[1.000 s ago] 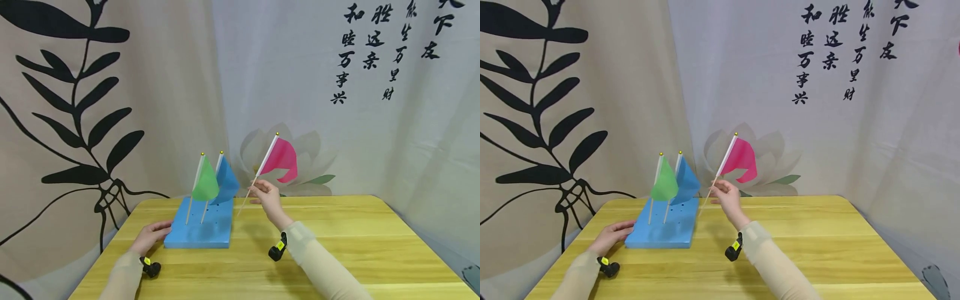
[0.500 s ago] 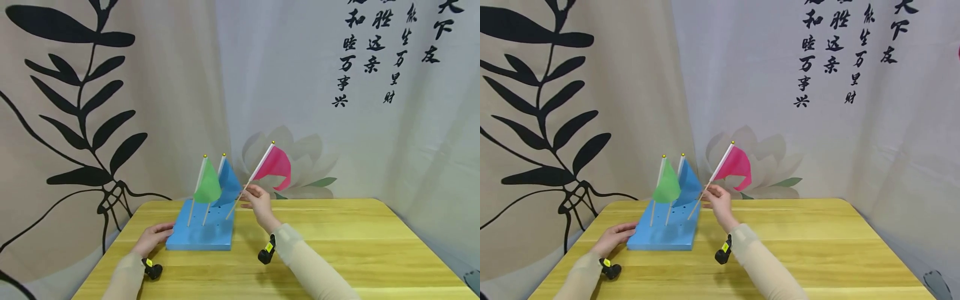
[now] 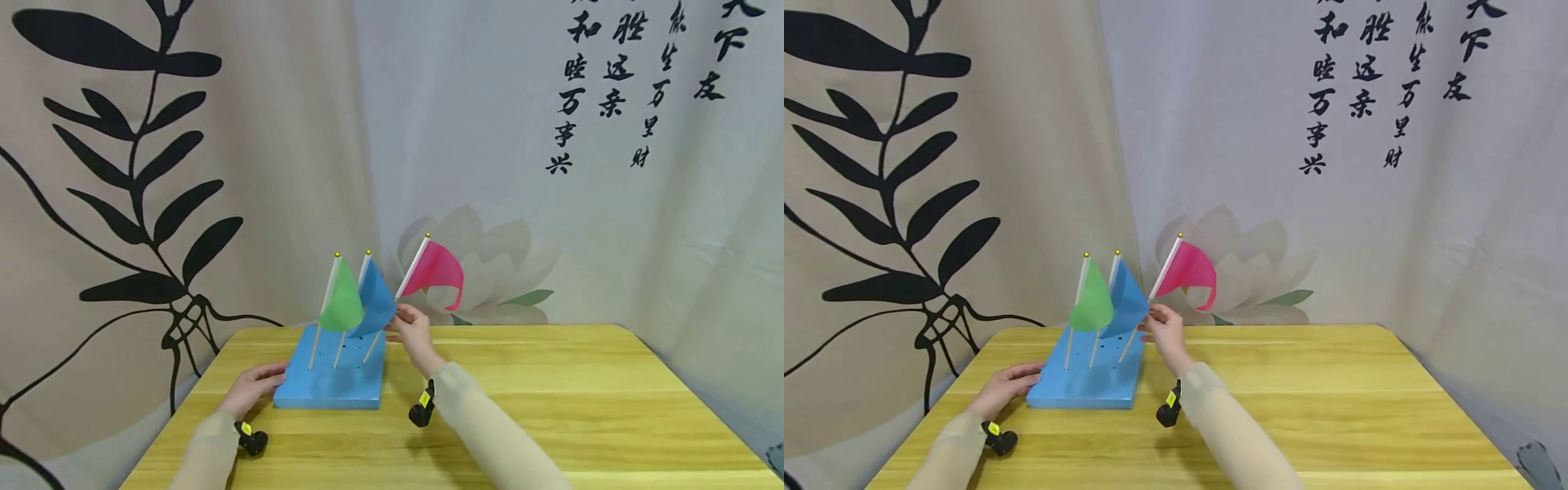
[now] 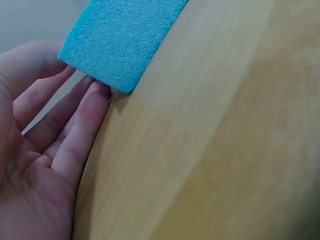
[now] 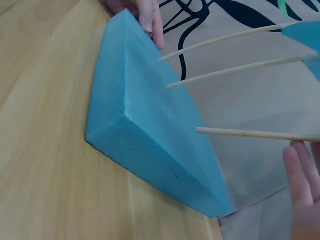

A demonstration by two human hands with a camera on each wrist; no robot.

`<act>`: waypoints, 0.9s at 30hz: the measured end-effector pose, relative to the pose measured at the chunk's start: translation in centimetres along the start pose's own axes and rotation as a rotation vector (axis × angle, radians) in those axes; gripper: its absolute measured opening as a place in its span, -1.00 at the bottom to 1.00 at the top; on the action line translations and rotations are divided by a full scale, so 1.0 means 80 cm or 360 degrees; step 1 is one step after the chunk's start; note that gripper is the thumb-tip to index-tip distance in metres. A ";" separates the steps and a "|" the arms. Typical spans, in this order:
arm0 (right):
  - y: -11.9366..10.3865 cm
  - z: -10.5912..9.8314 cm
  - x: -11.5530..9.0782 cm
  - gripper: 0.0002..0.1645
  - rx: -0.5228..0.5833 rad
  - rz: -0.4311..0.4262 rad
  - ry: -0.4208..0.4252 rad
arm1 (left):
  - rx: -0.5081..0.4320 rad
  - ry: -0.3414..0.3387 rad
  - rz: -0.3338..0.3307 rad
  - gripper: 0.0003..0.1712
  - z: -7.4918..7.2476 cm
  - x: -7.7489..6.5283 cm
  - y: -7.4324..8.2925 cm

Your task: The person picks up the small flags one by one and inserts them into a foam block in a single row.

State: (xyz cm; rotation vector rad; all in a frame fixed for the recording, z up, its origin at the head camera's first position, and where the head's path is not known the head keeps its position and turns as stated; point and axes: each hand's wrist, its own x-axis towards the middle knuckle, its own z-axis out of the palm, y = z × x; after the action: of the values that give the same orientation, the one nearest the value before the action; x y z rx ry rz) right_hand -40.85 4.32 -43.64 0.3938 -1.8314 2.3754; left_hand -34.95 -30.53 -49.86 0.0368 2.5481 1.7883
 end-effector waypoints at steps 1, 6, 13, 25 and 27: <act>0.001 0.001 0.000 -0.69 -0.0012 0.0005 -0.0001 | 0.0005 0.0000 0.0001 -0.36 0.000 0.000 0.000; 0.009 0.004 0.001 -0.69 -0.0037 0.0031 -0.0019 | 0.0040 -0.0013 0.0041 -0.37 -0.001 -0.004 -0.001; 0.011 0.010 0.000 -0.64 -0.0080 0.0036 -0.0037 | 0.0066 -0.0034 0.0068 -0.37 -0.001 -0.006 0.001; 0.010 0.021 -0.002 -0.60 -0.0192 0.0029 -0.0086 | 0.0029 -0.0015 0.0064 -0.37 0.000 -0.006 0.000; 0.012 0.021 -0.002 -0.60 -0.0206 0.0020 -0.0098 | 0.0026 -0.0013 0.0065 -0.38 0.000 -0.005 -0.001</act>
State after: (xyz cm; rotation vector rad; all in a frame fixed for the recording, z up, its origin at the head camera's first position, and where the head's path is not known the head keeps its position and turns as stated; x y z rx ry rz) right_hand -40.71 2.48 -44.15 0.4469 -2.0065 2.2609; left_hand -34.54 -30.56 -49.90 0.0964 2.5752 1.7771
